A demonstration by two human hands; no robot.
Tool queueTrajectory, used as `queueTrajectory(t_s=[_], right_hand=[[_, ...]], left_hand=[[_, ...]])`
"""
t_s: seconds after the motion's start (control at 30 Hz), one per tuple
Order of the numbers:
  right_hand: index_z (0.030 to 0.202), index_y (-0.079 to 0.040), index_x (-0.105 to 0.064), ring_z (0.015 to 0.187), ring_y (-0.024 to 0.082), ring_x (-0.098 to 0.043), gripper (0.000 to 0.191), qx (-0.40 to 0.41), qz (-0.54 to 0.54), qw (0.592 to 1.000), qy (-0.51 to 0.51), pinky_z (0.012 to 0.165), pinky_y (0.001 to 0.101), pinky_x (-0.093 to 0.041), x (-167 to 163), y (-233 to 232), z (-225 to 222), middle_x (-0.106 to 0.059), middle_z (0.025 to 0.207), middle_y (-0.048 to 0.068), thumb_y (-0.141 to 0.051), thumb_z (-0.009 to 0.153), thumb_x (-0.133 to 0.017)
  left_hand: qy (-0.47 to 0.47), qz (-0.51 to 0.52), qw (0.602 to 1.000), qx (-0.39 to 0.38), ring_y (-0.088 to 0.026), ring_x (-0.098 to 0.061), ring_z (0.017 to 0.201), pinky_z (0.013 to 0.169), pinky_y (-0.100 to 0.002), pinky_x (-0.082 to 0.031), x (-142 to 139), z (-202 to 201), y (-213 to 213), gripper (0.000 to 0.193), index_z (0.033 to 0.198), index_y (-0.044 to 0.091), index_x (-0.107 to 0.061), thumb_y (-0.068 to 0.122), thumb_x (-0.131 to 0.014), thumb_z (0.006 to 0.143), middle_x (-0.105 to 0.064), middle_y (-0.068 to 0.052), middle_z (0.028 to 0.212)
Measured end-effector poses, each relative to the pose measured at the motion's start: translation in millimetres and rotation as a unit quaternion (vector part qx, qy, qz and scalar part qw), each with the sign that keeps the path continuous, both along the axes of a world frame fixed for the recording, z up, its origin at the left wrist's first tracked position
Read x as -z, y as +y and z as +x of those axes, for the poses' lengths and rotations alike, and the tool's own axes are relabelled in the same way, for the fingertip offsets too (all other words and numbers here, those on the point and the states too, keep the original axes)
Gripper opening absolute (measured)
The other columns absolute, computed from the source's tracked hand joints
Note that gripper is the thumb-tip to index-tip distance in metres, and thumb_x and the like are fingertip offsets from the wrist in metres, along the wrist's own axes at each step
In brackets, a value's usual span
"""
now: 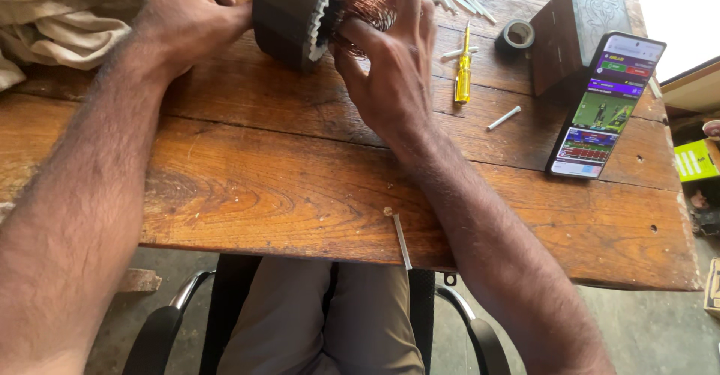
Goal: The person winds copper wire around a motor stator core by hand, feeding the wire into the slots and rotating the stator to continue the winding. The hands manipulate the wire and stator throughout the clip.
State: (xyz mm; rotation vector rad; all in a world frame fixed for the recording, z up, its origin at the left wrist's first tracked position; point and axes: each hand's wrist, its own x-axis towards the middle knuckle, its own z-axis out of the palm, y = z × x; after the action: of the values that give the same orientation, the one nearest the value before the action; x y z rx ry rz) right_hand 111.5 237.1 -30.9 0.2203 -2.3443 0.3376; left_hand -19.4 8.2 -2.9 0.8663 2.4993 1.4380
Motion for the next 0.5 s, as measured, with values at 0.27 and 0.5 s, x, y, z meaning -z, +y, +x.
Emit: queueTrajectory(t_s=[0.27,0.5], right_hand=[[0.101,-0.019,-0.083,0.126,0.030,-0.048,0.021,0.023,-0.038,0.999,-0.003,0.111,0.0489,-0.045,3,-2,-7,-0.045,0.142,0.012,-0.023,0.083,-0.094],[0.102,-0.019,-0.083,0.124,0.030,-0.051,0.020,0.027,-0.046,0.998,-0.032,0.107,0.0477,-0.048,-3,0,-6,-0.050,0.140,0.012,-0.025,0.086,-0.093]], left_hand=[[0.051,0.063,0.996,0.040,-0.014,-0.070,0.098,0.085,-0.035,-0.061,0,2,3,0.041,0.128,0.008,-0.069,0.033,-0.080,0.098,-0.074,-0.006,0.117],[0.061,0.056,0.996,-0.035,-0.007,-0.059,0.057,0.052,-0.023,-0.056,16,-11,1,0.038,0.117,0.005,-0.066,0.036,-0.078,0.099,-0.065,-0.002,0.085]])
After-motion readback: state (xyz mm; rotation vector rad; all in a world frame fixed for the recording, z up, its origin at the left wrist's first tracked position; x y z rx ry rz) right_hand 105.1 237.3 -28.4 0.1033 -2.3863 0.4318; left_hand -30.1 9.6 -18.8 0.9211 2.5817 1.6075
